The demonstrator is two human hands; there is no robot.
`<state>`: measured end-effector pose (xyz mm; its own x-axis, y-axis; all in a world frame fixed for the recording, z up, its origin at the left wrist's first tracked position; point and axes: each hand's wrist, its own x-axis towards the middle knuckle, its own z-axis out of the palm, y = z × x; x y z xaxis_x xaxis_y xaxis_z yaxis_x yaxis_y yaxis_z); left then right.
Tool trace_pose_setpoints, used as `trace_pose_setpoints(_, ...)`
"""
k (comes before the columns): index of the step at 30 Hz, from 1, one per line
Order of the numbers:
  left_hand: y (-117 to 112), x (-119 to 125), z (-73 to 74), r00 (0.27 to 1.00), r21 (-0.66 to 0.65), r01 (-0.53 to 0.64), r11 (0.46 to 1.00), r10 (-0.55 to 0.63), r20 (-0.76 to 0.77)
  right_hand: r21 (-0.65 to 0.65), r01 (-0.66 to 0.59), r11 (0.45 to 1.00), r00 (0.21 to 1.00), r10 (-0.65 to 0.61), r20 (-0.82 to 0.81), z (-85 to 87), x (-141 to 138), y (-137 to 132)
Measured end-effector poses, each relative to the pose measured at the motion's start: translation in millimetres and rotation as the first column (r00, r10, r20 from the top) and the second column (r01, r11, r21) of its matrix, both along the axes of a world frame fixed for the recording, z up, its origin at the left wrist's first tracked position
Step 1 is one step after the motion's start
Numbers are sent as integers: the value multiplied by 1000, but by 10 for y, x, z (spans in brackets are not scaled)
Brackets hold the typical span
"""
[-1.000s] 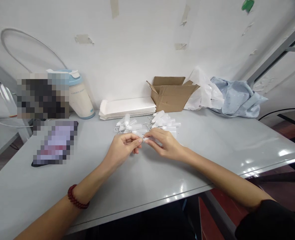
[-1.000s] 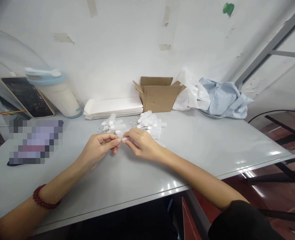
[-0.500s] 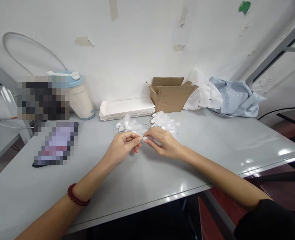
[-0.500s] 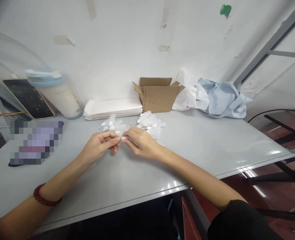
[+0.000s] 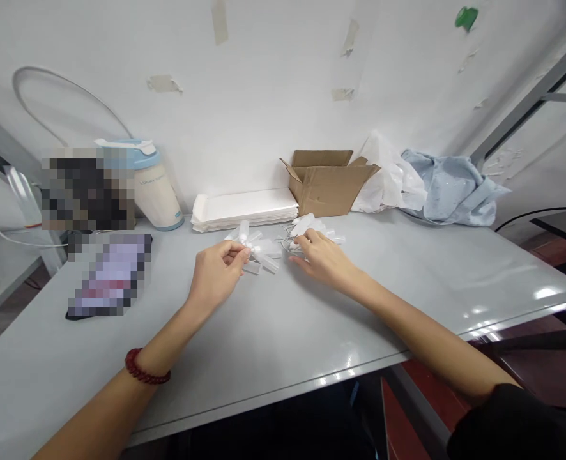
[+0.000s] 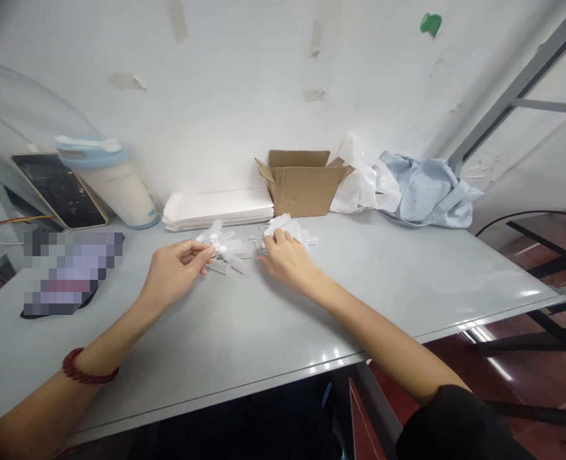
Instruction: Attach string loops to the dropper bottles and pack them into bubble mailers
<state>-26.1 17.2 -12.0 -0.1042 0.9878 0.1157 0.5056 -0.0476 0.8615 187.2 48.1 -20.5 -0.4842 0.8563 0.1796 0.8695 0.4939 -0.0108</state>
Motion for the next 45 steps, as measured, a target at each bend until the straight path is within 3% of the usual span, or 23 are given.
trace_pose_setpoints(3, 12, -18, -18, 993, 25, -29, 999, 32, -116, -71, 70, 995, 996, -66, 57, 13, 34, 23)
trace_pose_setpoints(11, 71, -77, -104, 938, -35, -36, 999, 22, -346, -115, 67, 991, 998, -66, 8, 91, 70, 14)
trace_pose_setpoints(18, 5, -21, -52, 940, -42, -41, 998, 24, -340, -189, 141, 972, 985, -120, 122, 209, 77, -68)
trace_pose_setpoints(28, -58, 64, -77, 947, 1, 56, 998, -52, -318, -294, 25, 955, 999, -10, 53, 219, 22, -117)
trace_pose_setpoints(34, -68, 119, -52, 971, -97, 206, 974, -216, -99, -289, -133, 948, 975, 74, -208, 197, 4, -129)
trace_pose_setpoints(38, -78, 146, -12, 909, -318, 418, 851, -389, 152, -250, -274, 929, 905, 161, -395, 193, -23, -150)
trace_pose_setpoints(41, -103, 165, 16, 869, -380, 482, 789, -378, 318, -238, -360, 902, 856, 218, -468, 203, -49, -169)
trace_pose_setpoints(45, -131, 164, 33, 820, -322, 519, 792, -353, 451, -233, -452, 861, 806, 283, -519, 199, -59, -183)
